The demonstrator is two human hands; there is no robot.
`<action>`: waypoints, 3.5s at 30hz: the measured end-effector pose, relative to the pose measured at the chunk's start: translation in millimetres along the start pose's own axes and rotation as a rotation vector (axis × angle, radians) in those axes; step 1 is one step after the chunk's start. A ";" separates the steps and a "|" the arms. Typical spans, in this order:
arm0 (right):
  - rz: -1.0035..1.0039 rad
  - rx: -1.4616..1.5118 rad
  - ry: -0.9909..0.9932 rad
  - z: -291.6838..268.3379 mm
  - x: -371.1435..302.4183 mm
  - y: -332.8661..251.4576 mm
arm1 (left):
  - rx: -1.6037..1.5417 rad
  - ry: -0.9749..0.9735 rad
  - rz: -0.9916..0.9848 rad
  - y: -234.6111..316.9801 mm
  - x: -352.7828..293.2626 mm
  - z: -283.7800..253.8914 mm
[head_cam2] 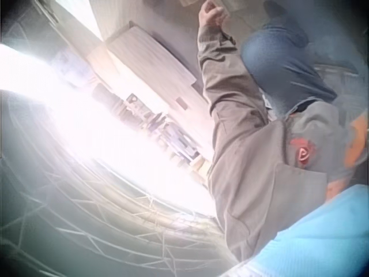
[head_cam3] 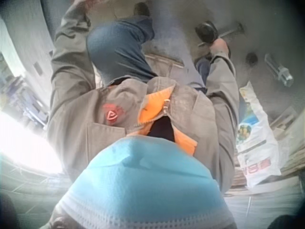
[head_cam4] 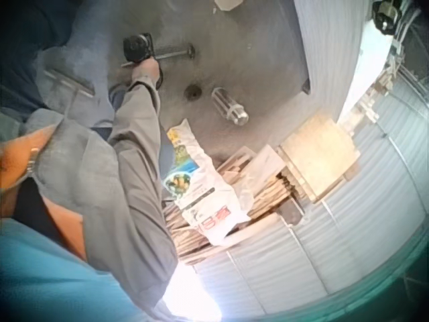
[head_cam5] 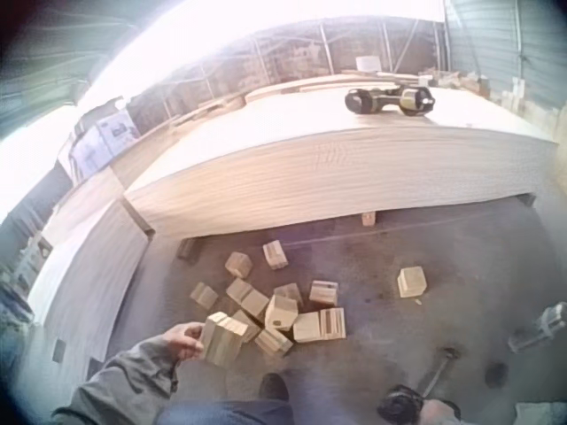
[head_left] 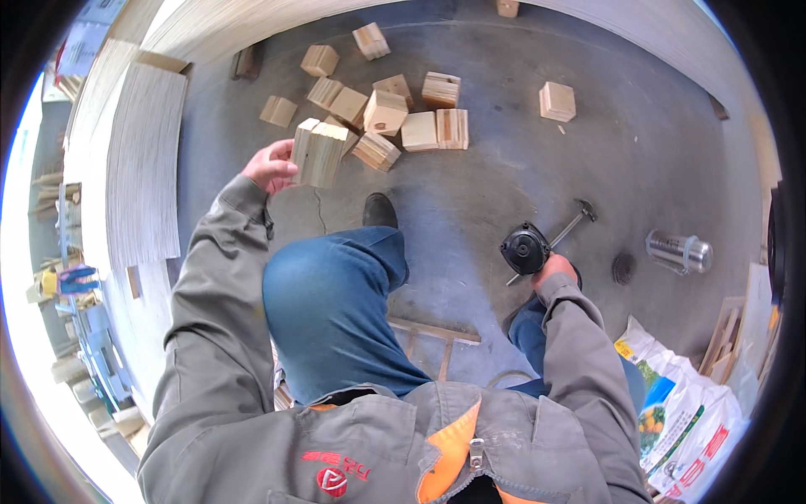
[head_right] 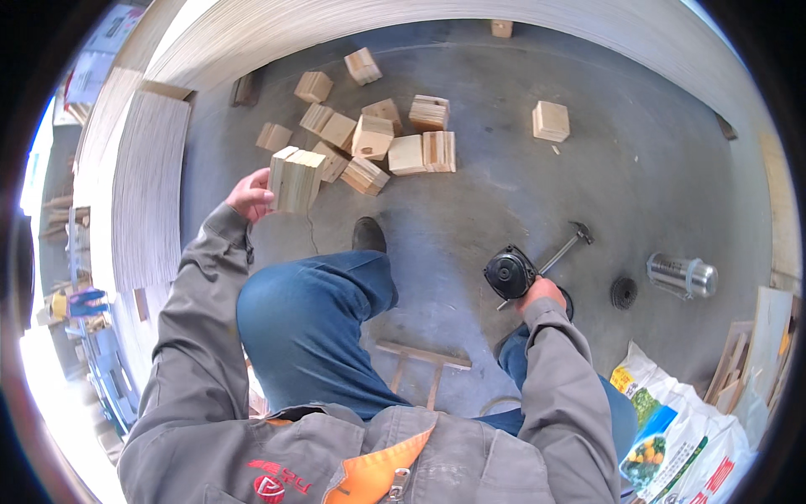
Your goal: The person sits on the floor and repeatedly picks up small wooden blocks, drills a hole into each one using a handheld power drill, and places the finished block aside. The process is repeated for multiple blocks.
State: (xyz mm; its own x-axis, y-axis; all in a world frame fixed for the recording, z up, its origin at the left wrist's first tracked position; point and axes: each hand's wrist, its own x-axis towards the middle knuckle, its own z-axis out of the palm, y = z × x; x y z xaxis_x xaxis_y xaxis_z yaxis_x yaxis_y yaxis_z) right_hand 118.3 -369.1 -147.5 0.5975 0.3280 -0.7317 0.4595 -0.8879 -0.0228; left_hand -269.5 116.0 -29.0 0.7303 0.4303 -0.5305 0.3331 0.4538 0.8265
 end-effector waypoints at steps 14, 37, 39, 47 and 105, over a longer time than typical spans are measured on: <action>-0.078 -0.060 0.055 3.9 -6.7 -9.4 | -0.511 0.436 0.023 -171.3 -104.2 1.4; -0.020 -0.139 0.190 29.5 1.3 -9.2 | 1.000 0.896 -0.729 -340.6 -189.2 -49.0; -0.068 -0.112 0.057 18.9 6.0 -6.2 | 0.990 0.877 -0.850 -351.6 -189.4 -37.9; -0.026 -0.090 0.046 8.0 -5.7 -14.8 | 1.141 0.878 -1.080 -413.4 -208.0 -52.5; -0.050 -0.029 -0.046 8.7 0.3 -0.2 | 1.570 0.376 0.102 -62.0 284.5 43.9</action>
State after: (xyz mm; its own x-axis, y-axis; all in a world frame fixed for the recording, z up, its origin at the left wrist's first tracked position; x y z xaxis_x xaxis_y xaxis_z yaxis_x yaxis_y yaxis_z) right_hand 112.7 -371.6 -153.6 0.5433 0.3557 -0.7605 0.5071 -0.8610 -0.0404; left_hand -56.2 176.1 -223.0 0.6855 0.6709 -0.2828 0.7169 -0.6897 0.1017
